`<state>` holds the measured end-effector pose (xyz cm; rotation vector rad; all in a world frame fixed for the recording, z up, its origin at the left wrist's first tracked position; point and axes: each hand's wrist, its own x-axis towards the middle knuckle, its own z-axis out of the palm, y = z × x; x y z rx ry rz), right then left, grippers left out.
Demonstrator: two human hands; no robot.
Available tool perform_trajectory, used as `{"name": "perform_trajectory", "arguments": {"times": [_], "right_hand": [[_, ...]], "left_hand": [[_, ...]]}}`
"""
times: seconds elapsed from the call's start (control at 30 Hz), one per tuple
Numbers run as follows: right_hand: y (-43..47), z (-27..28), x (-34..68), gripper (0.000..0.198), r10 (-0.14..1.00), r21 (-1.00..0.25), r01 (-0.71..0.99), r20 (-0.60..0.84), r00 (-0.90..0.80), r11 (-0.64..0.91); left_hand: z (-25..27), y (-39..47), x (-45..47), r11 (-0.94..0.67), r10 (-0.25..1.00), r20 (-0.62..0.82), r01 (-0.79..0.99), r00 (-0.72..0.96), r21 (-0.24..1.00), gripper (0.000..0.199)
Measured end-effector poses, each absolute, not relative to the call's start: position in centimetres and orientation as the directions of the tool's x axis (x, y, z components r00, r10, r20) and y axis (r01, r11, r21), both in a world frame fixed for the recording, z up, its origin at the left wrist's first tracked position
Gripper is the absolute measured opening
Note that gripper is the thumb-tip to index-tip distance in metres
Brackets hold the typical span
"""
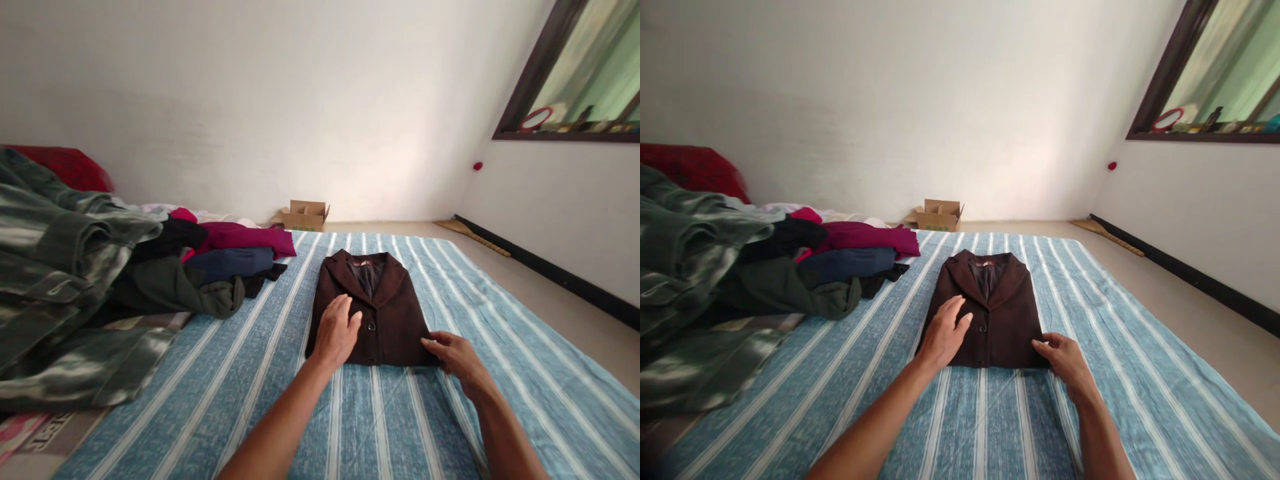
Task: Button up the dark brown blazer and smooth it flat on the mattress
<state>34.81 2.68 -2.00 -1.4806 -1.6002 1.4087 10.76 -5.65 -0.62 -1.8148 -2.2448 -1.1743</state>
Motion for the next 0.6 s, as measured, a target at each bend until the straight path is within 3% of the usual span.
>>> {"name": "perform_trajectory", "arguments": {"times": [0.13, 0.23, 0.3, 0.43, 0.6], "right_hand": [[2.7, -1.6, 34.8, 0.034, 0.939, -0.924, 0.359, -0.231, -0.255, -0.13], [2.8, -1.6, 35.1, 0.033, 0.939, -0.917, 0.372, -0.247, -0.241, -0.146], [2.9, -1.8, 35.3, 0.033, 0.933, -0.923, 0.349, -0.26, -0.25, -0.163], [3.1, -2.4, 35.9, 0.036, 0.903, -0.949, 0.181, -0.305, -0.303, -0.26], [3.4, -3.1, 36.4, 0.04, 0.888, -0.938, -0.022, -0.319, -0.331, -0.345]], "left_hand": [[-0.5, -9.6, 8.4, 0.225, 0.746, 0.368, 0.73, -0.555, 0.646, 0.035], [-0.6, -11.6, 7.4, 0.287, 0.715, 0.102, 0.422, -0.692, 0.86, 0.033], [-0.6, -12.2, 7.2, 0.269, 0.706, -0.036, 0.221, -0.707, 0.937, 0.032], [0.2, -12.3, 7.3, 0.277, 0.682, -0.134, 0.084, -0.719, 0.957, 0.037], [1.2, -12.2, 6.8, 0.358, 0.722, -0.215, 0.089, -0.657, 0.93, 0.049]]}}
